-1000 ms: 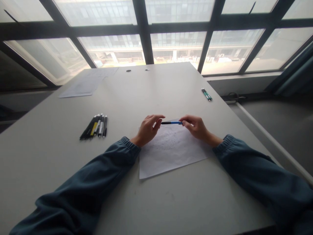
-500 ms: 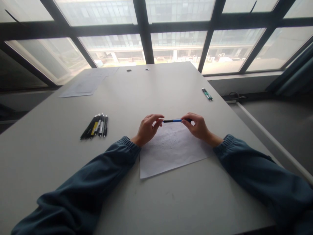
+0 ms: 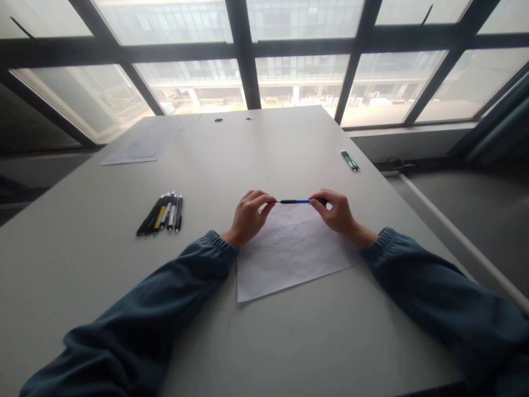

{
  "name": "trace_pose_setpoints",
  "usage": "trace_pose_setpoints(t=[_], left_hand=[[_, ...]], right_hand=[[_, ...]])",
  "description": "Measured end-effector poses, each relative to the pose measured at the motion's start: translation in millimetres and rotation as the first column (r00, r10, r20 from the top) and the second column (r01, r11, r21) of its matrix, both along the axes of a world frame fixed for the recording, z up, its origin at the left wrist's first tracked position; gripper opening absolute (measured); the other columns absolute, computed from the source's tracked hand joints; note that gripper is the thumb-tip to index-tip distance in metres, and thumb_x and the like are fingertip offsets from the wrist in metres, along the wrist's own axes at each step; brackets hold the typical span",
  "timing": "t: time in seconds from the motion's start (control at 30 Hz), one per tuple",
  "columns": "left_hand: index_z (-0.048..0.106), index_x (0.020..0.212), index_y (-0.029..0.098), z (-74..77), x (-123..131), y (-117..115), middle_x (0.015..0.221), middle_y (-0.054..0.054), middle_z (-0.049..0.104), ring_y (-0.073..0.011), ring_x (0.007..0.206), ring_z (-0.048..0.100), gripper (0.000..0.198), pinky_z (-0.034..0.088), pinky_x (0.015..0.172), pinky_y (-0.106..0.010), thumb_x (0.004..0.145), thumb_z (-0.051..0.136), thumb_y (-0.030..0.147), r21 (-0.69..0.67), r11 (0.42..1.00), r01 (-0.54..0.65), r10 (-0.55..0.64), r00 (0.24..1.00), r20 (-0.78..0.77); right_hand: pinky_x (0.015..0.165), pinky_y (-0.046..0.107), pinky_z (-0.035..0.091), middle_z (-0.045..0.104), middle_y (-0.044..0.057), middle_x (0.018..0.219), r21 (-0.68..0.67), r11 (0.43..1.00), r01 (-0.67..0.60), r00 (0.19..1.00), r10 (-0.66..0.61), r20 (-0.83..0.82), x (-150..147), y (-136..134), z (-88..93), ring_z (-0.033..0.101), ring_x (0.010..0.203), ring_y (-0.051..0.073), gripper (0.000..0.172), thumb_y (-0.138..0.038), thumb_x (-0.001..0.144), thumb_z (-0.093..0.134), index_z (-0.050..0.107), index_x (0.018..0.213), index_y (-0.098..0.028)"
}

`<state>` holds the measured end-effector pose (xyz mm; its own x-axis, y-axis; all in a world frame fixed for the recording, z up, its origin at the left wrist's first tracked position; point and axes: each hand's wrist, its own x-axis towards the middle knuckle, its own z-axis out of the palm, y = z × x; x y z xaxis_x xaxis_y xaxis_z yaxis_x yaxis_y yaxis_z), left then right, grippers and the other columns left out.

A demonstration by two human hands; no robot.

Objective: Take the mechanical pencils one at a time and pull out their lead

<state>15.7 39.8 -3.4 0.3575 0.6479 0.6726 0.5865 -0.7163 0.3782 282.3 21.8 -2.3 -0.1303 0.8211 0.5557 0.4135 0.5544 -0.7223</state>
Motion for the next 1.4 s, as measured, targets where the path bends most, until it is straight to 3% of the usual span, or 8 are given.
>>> trace_pose_setpoints(t=[0.27, 0.6, 0.73, 0.93, 1.23, 1.4], left_hand=[[0.069, 0.095, 0.022, 2.9, -3, -5, 0.094, -0.005, 0.071, -0.0224, 0.090, 0.062, 0.013, 0.046, 0.081, -0.036, 0.099, 0.056, 0.025, 0.037, 0.972, -0.230, 0.232, 0.970, -0.075], [0.065, 0.096, 0.022, 3.2, -10, -1, 0.092, -0.005, 0.069, -0.0227, 0.087, 0.062, 0.009, 0.043, 0.075, -0.034, 0.098, 0.056, 0.022, 0.049, 0.945, -0.325, 0.328, 0.941, -0.086], [0.066, 0.096, 0.021, 3.3, -6, -3, 0.093, -0.005, 0.070, -0.0218, 0.089, 0.061, 0.013, 0.046, 0.080, -0.034, 0.100, 0.055, 0.026, 0.022, 0.975, -0.220, 0.221, 0.969, -0.110], [0.070, 0.096, 0.020, 1.5, 0, -4, 0.091, -0.006, 0.072, -0.0201, 0.088, 0.063, 0.021, 0.051, 0.081, -0.034, 0.101, 0.053, 0.032, -0.016, 1.000, 0.011, -0.013, 0.992, -0.124], [0.074, 0.096, 0.024, -1.5, 0, -4, 0.094, -0.005, 0.075, -0.0189, 0.091, 0.066, 0.017, 0.054, 0.084, -0.034, 0.099, 0.059, 0.030, -0.078, 0.975, 0.210, -0.221, 0.957, -0.187], [0.075, 0.095, 0.025, 0.4, 0, -5, 0.093, -0.006, 0.075, -0.0186, 0.090, 0.067, 0.017, 0.056, 0.083, -0.034, 0.098, 0.059, 0.032, -0.126, 0.958, 0.259, -0.279, 0.945, -0.173]], right_hand=[[0.055, 0.028, 0.045, 0.066, 0.001, 0.064, -0.102, 0.980, 0.170, 0.959, -0.189, -0.214, 5, 11, -4.0, 0.057, 0.059, 0.015, 0.018, -0.033, 0.084, 0.068, 0.074, 0.079, -0.018], [0.043, 0.023, 0.031, 0.053, -0.003, 0.050, -0.260, 0.956, 0.136, 0.820, -0.256, -0.512, 14, 27, -7.1, 0.045, 0.046, 0.010, 0.016, -0.031, 0.077, 0.070, 0.072, 0.073, -0.016], [0.044, 0.023, 0.035, 0.056, -0.002, 0.054, -0.251, 0.959, 0.129, 0.863, -0.233, -0.448, 14, 28, -10.7, 0.048, 0.049, 0.010, 0.020, -0.035, 0.078, 0.072, 0.073, 0.077, -0.016], [0.054, 0.027, 0.046, 0.071, 0.004, 0.071, -0.188, 0.979, 0.074, 0.978, -0.107, -0.176, 11, 23, -14.0, 0.059, 0.060, 0.015, 0.025, -0.039, 0.082, 0.071, 0.077, 0.087, -0.016], [0.063, 0.028, 0.048, 0.076, 0.006, 0.085, -0.202, 0.979, 0.025, 0.998, -0.035, -0.045, 9, 24, -16.1, 0.066, 0.073, 0.017, 0.023, -0.034, 0.082, 0.073, 0.077, 0.098, -0.018], [0.065, 0.028, 0.046, 0.076, 0.004, 0.081, -0.205, 0.978, 0.028, 0.998, -0.016, 0.059, 8, 24, -15.0, 0.062, 0.069, 0.015, 0.012, -0.031, 0.081, 0.074, 0.077, 0.083, -0.019]])
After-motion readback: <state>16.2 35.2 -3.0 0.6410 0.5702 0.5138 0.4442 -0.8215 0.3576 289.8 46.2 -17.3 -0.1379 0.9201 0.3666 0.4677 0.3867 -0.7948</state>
